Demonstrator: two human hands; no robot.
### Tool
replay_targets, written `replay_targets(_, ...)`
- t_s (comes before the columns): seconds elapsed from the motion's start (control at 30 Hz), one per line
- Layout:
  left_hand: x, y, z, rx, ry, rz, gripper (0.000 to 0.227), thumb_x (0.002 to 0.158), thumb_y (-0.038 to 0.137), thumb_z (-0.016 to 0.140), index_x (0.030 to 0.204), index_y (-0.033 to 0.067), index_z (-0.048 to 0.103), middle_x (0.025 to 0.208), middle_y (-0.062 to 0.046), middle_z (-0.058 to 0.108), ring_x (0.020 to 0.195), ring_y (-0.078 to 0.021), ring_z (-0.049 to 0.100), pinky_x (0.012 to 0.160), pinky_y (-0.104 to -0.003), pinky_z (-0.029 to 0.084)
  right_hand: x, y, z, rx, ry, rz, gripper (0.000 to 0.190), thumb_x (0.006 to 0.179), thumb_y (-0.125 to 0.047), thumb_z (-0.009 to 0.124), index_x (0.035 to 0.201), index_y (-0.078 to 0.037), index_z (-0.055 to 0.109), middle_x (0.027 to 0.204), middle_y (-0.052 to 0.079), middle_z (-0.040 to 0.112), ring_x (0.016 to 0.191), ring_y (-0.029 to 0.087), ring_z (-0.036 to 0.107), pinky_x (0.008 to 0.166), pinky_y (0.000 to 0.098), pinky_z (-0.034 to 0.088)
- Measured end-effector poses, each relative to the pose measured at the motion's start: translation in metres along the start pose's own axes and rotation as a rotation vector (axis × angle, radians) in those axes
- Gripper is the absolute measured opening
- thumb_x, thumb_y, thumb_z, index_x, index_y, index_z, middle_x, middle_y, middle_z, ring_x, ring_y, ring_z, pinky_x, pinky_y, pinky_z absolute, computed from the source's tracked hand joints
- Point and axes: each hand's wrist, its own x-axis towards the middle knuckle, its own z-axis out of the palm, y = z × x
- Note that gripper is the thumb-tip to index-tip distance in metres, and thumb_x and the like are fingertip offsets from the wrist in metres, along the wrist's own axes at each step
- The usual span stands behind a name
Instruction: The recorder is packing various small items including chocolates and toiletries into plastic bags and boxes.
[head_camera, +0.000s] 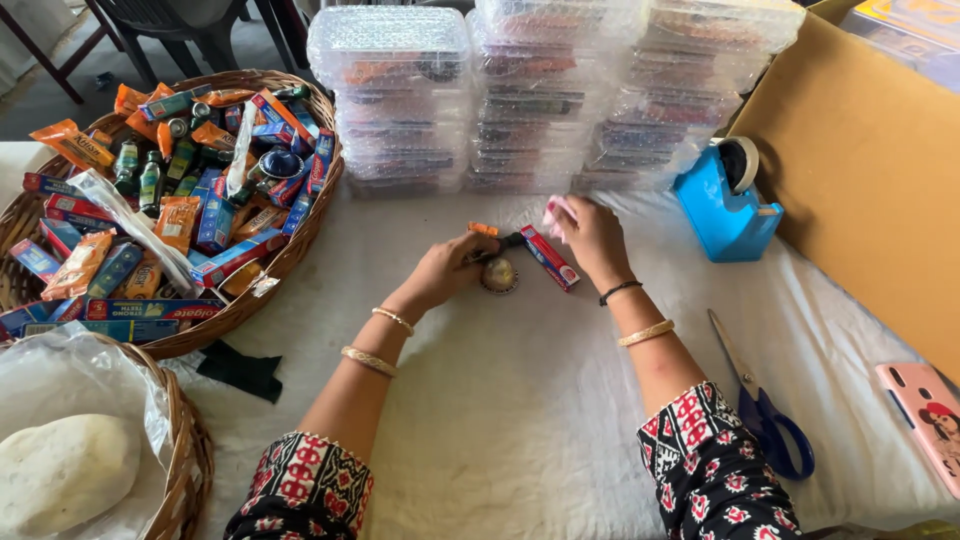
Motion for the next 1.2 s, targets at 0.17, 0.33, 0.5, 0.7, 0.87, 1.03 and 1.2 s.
replay_targets(0.17,-0.004,-0.022,0.004,0.15,-0.024,-0.027,0.059,0.076,0.006,0.077,0.13,0.0094,0.052,0.13,-0.012,0.061,0.125,-0.035,0.054,0.104,-0.045,0.045,-0.005,-0.02,0.019,0.056,0.1,-0.39,0.024,0.101,-0.022,0.065,0.115,-0.003,0.063,0.105,0.015,0.067,0.096,0.031,0.066,0.085,0.0405,0.053)
replay_targets(0.33,-0.004,-0.042,0.0,0.474,-0.102,-0.009,0.071,0.079,0.004,0.075,0.142,0.0079,0.044,0.139,-0.015,0.056,0.12,-0.0385,0.05,0.102,-0.048,0.042,-0.036,-0.046,0.062,-0.169,0.037,-0.633,0.038,0.096,-0.013,0.066,0.13,0.0,0.059,0.125,0.016,0.056,0.112,0.032,0.058,0.097,0.0431,0.049)
replay_targets(0.5,-0.004,-0.002,-0.025,0.384,-0.115,-0.004,0.048,0.083,0.012,0.078,0.127,0.0116,0.059,0.116,-0.006,0.072,0.104,-0.0302,0.061,0.1,-0.041,0.047,-0.02,-0.022,0.071,0.052,0.014,-0.515,0.032,0.092,-0.007,0.063,0.123,-0.001,0.06,0.111,0.016,0.058,0.107,0.033,0.059,0.094,0.0429,0.05)
replay_targets(0.7,-0.003,-0.02,-0.018,0.443,-0.022,0.021,0.031,0.076,0.005,0.074,0.106,0.0128,0.07,0.112,-0.004,0.073,0.113,-0.0315,0.056,0.101,-0.039,0.047,0.0,-0.011,0.014,0.205,0.121,-0.252,0.013,0.103,-0.013,0.062,0.114,-0.007,0.063,0.106,0.013,0.061,0.094,0.03,0.064,0.085,0.0405,0.053)
replay_targets(0.87,-0.005,0.013,-0.01,0.379,-0.097,0.031,0.042,0.075,0.007,0.069,0.116,0.0141,0.068,0.123,-0.005,0.067,0.117,-0.0347,0.05,0.101,-0.047,0.041,0.001,0.039,0.027,-0.135,0.099,-0.307,0.02,0.096,-0.017,0.066,0.113,-0.007,0.065,0.107,0.017,0.061,0.094,0.036,0.063,0.083,0.0432,0.052)
replay_targets(1.03,0.0,-0.005,-0.009,0.399,-0.16,-0.081,0.052,0.075,0.014,0.069,0.125,0.0135,0.059,0.125,-0.006,0.064,0.121,-0.0349,0.047,0.103,-0.049,0.04,0.006,0.038,0.04,0.029,-0.156,-0.325,0.024,0.102,-0.021,0.063,0.12,-0.006,0.061,0.114,0.019,0.061,0.101,0.035,0.065,0.088,0.0435,0.054)
replay_targets(1.2,-0.004,-0.025,-0.017,0.367,0.01,-0.088,0.042,0.092,0.025,0.066,0.13,0.0107,0.054,0.129,-0.013,0.059,0.122,-0.0392,0.046,0.106,-0.05,0.041,0.009,0.056,0.024,-0.285,0.136,-0.295,0.032,0.102,-0.029,0.068,0.129,-0.014,0.063,0.122,0.015,0.062,0.112,0.037,0.061,0.096,0.0484,0.051)
